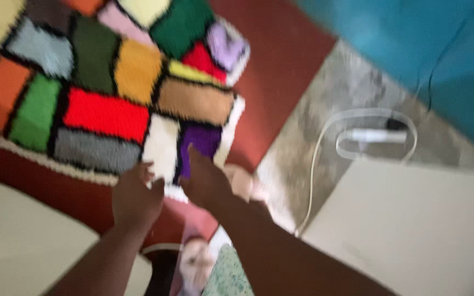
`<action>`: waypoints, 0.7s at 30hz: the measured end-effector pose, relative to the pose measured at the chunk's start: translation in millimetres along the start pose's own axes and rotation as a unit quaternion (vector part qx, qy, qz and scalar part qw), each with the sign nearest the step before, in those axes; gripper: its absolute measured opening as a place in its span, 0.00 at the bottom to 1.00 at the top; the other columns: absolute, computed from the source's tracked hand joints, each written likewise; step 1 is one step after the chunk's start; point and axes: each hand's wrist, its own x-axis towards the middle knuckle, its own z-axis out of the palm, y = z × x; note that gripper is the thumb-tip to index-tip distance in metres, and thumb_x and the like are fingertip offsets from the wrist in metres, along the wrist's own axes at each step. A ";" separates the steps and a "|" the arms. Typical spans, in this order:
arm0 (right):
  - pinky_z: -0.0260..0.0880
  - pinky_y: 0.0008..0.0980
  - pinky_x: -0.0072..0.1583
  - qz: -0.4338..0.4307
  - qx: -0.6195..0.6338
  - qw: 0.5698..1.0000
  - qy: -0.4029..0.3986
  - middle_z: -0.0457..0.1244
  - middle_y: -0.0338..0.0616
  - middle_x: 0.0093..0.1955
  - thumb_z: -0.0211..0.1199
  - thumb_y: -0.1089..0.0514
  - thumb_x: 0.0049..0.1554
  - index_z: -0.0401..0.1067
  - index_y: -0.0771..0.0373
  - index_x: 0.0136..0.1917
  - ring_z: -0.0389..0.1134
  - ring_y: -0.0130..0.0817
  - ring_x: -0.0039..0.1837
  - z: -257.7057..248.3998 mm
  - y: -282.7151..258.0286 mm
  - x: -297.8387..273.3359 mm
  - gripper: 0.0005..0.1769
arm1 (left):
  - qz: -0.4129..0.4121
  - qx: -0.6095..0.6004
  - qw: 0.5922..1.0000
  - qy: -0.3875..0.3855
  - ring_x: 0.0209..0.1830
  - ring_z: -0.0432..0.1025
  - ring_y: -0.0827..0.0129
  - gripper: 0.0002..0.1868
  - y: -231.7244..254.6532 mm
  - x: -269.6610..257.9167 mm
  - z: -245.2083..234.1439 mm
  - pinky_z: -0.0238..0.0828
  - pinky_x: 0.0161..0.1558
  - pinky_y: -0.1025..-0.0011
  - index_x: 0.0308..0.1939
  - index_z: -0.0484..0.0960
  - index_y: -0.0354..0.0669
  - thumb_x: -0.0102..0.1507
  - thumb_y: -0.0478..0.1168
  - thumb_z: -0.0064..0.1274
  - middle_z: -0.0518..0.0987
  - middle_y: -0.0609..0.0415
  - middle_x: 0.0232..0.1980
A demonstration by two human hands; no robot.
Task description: The person unfolds a multi-colored shag rug on the floor and uses their hands to spread it out and smooth the surface near a bed.
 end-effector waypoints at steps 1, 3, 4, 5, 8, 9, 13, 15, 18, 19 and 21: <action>0.60 0.48 0.68 0.014 0.007 1.000 -0.002 0.56 0.68 0.74 0.71 0.54 0.51 0.49 0.73 0.77 0.59 0.61 0.71 6.2 3.4 -10.0 0.50 | -0.010 0.017 1.000 0.000 0.47 0.79 0.54 0.22 -8.6 1.4 8.5 0.74 0.49 0.58 0.56 0.81 0.40 0.58 0.40 0.63 0.85 0.46 0.45; 0.66 0.44 0.69 0.109 0.044 0.993 -0.015 0.64 0.60 0.68 0.67 0.53 0.52 0.51 0.69 0.80 0.66 0.53 0.69 21.3 6.3 -31.6 0.48 | -0.016 0.038 0.999 -0.009 0.47 0.79 0.54 0.21 -31.8 -7.3 24.3 0.73 0.50 0.58 0.56 0.81 0.41 0.60 0.41 0.63 0.85 0.47 0.45; 0.66 0.44 0.69 0.117 0.043 0.992 -0.015 0.64 0.60 0.68 0.67 0.53 0.52 0.51 0.69 0.80 0.66 0.53 0.69 27.1 9.8 -43.4 0.48 | -0.163 -0.202 0.965 -0.038 0.48 0.79 0.53 0.23 -37.7 -9.8 35.7 0.74 0.47 0.60 0.61 0.79 0.42 0.61 0.39 0.62 0.84 0.42 0.48; 0.66 0.45 0.67 0.158 0.074 0.985 -0.013 0.64 0.60 0.67 0.67 0.52 0.52 0.50 0.68 0.79 0.67 0.53 0.68 35.4 12.9 -52.8 0.49 | -0.300 -0.424 0.852 -0.066 0.48 0.80 0.52 0.25 -41.3 -14.1 47.7 0.74 0.45 0.63 0.65 0.76 0.42 0.63 0.36 0.60 0.84 0.38 0.51; 0.67 0.46 0.65 0.142 0.104 0.984 0.008 0.65 0.62 0.65 0.69 0.52 0.52 0.49 0.70 0.79 0.68 0.54 0.66 57.1 39.2 -75.5 0.50 | -0.383 -0.354 0.846 -0.114 0.51 0.80 0.60 0.28 -54.3 -36.1 80.2 0.81 0.48 0.67 0.66 0.74 0.44 0.61 0.39 0.59 0.83 0.47 0.56; 0.68 0.47 0.65 0.095 0.106 0.989 0.032 0.65 0.64 0.64 0.69 0.51 0.52 0.47 0.73 0.79 0.68 0.55 0.66 65.0 49.6 -80.4 0.52 | -0.380 -0.352 0.847 -0.116 0.51 0.80 0.60 0.28 -59.1 -35.0 95.1 0.81 0.48 0.67 0.66 0.74 0.44 0.61 0.39 0.59 0.83 0.47 0.56; 0.66 0.47 0.67 0.161 0.100 0.982 -0.020 0.65 0.61 0.65 0.68 0.50 0.54 0.49 0.69 0.79 0.67 0.54 0.67 88.2 95.0 -83.6 0.48 | -0.279 -0.244 0.912 -0.175 0.58 0.77 0.59 0.34 -87.4 -32.3 171.5 0.76 0.58 0.59 0.68 0.74 0.46 0.58 0.44 0.66 0.81 0.48 0.59; 0.62 0.48 0.68 0.191 0.088 0.977 -0.046 0.62 0.59 0.69 0.67 0.51 0.53 0.48 0.66 0.80 0.62 0.54 0.71 98.6 115.4 -87.7 0.49 | -0.163 -0.106 0.961 -0.198 0.62 0.75 0.60 0.35 -103.9 -28.5 199.5 0.72 0.62 0.59 0.67 0.75 0.49 0.58 0.48 0.68 0.79 0.51 0.60; 0.60 0.47 0.71 0.139 0.084 0.987 -0.007 0.58 0.62 0.73 0.66 0.53 0.54 0.49 0.68 0.80 0.60 0.53 0.74 112.1 144.9 -92.8 0.47 | 0.123 0.066 0.986 -0.093 0.69 0.68 0.53 0.37 -105.6 -19.0 233.7 0.66 0.68 0.54 0.67 0.74 0.54 0.55 0.51 0.71 0.76 0.47 0.65; 0.60 0.47 0.71 0.139 0.080 0.987 -0.011 0.58 0.62 0.73 0.66 0.53 0.54 0.49 0.68 0.80 0.60 0.53 0.74 113.3 154.0 -95.2 0.47 | 0.105 0.137 0.980 -0.097 0.72 0.62 0.50 0.43 -101.7 -15.8 239.4 0.66 0.66 0.52 0.69 0.71 0.55 0.52 0.50 0.72 0.68 0.44 0.71; 0.56 0.48 0.71 0.142 0.031 0.989 -0.036 0.53 0.63 0.75 0.68 0.51 0.55 0.49 0.68 0.78 0.56 0.55 0.75 116.7 162.9 -91.9 0.46 | 0.089 0.211 0.969 -0.096 0.75 0.55 0.47 0.49 -87.4 -4.7 248.4 0.65 0.63 0.49 0.72 0.68 0.57 0.48 0.48 0.74 0.60 0.42 0.76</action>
